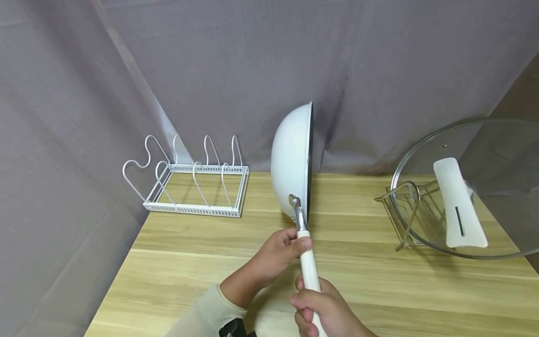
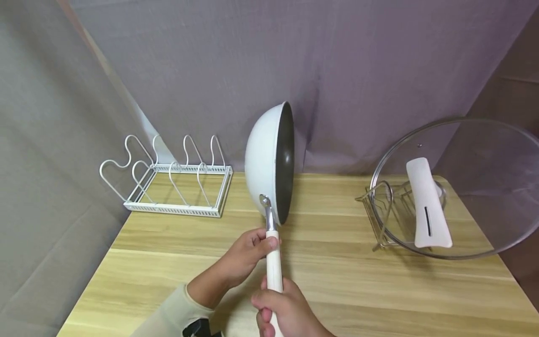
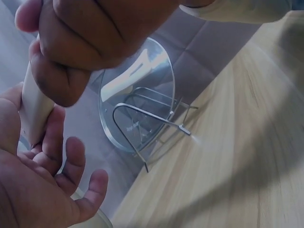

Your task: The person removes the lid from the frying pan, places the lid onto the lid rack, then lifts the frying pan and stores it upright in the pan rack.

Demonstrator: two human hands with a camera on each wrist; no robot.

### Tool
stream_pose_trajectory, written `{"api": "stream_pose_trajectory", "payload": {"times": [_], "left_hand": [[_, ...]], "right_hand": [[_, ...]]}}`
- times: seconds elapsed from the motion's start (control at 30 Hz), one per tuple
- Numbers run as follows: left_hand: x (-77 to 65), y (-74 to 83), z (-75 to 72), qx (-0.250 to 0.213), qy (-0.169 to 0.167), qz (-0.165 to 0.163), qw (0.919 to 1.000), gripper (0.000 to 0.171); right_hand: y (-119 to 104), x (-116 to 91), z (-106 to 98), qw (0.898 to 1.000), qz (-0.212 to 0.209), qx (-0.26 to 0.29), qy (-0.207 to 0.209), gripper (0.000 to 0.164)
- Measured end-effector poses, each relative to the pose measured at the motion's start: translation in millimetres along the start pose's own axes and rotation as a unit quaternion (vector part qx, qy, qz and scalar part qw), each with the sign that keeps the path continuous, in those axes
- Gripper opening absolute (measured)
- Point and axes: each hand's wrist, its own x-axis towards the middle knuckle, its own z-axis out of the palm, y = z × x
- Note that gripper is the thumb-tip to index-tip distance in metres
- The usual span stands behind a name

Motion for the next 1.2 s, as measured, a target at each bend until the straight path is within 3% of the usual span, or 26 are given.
{"api": "stream_pose_trajectory", "payload": {"times": [0.23, 0.57, 0.77, 1.2], "left_hand": [[-3.3, -2.0, -4.4, 0.020, -0.017, 0.004, 0.9997, 0.043], [0.3, 3.3, -6.1, 0.022, -0.023, 0.031, 0.9990, 0.041], [3.8, 2.2, -8.8, 0.021, -0.034, 0.051, 0.9979, 0.049], [-0.6, 7.6, -11.4, 0.046, -0.033, 0.048, 0.9973, 0.057]], "right_hand": [[1, -3, 2, 0.999, 0.014, 0.039, -0.003, 0.015], [-2, -4, 0, 0.997, -0.001, 0.067, -0.046, 0.016], [-2, -4, 0, 0.995, -0.013, 0.074, -0.061, 0.016], [-2, -2, 2, 0.994, -0.035, 0.067, -0.073, 0.019]]}}
